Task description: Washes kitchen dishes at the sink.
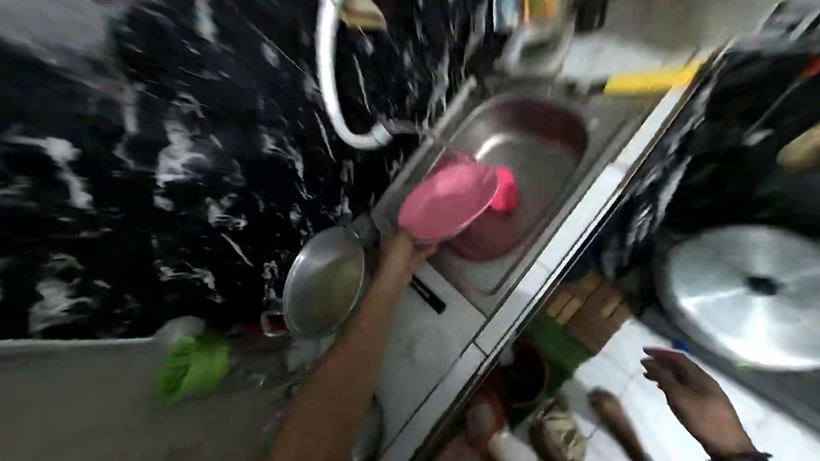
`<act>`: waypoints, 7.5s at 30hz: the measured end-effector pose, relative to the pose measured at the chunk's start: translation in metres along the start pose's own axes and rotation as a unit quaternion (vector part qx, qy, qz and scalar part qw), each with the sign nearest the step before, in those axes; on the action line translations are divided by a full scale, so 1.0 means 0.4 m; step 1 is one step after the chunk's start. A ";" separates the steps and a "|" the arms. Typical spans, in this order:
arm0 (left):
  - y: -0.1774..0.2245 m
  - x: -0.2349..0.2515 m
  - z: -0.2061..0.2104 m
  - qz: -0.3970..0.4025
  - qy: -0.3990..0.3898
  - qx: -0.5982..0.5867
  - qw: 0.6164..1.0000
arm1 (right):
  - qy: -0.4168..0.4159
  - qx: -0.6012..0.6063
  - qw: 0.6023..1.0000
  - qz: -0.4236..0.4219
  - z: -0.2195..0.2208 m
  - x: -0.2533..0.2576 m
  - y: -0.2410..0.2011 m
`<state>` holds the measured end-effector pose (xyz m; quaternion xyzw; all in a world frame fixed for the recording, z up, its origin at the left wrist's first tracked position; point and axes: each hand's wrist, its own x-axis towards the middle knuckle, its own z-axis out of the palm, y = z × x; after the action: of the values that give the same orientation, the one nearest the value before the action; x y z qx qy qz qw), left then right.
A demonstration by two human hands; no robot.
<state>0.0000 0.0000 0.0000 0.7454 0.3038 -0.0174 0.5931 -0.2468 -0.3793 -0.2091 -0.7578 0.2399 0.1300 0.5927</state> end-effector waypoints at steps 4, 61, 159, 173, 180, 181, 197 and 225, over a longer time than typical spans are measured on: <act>0.017 -0.036 0.013 -0.044 -0.015 -0.060 0.997 | 0.017 -0.065 0.976 -0.206 -0.065 0.013 -0.500; 0.117 -0.253 0.075 -0.218 0.140 -0.173 0.950 | -0.405 -0.386 0.724 -0.403 0.228 0.473 -1.299; 0.182 -0.028 0.306 -0.077 0.030 -0.083 0.993 | -0.214 -0.137 0.769 -0.587 -0.346 0.679 -1.183; 0.193 0.019 0.386 -0.154 0.058 -0.346 0.924 | -0.182 -0.127 0.785 -0.579 -0.399 0.627 -1.144; 0.245 0.084 0.363 -0.069 0.136 -0.276 0.949 | -0.180 -0.124 0.793 -0.569 -0.416 0.612 -1.129; 0.250 0.090 0.352 -0.060 0.146 -0.237 0.959 | -0.180 -0.120 0.794 -0.568 -0.415 0.613 -1.125; 0.279 0.015 0.309 0.290 0.103 0.396 0.865 | -0.169 -0.117 0.800 -0.563 -0.403 0.610 -1.115; 0.163 0.052 0.216 0.365 0.116 0.442 0.811 | -0.157 -0.130 0.814 -0.544 -0.381 0.607 -1.106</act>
<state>0.0768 -0.0758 0.0233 0.9796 0.0359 0.1546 0.1231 0.1757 -0.4961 0.0839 -0.8036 -0.3272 -0.0664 0.4927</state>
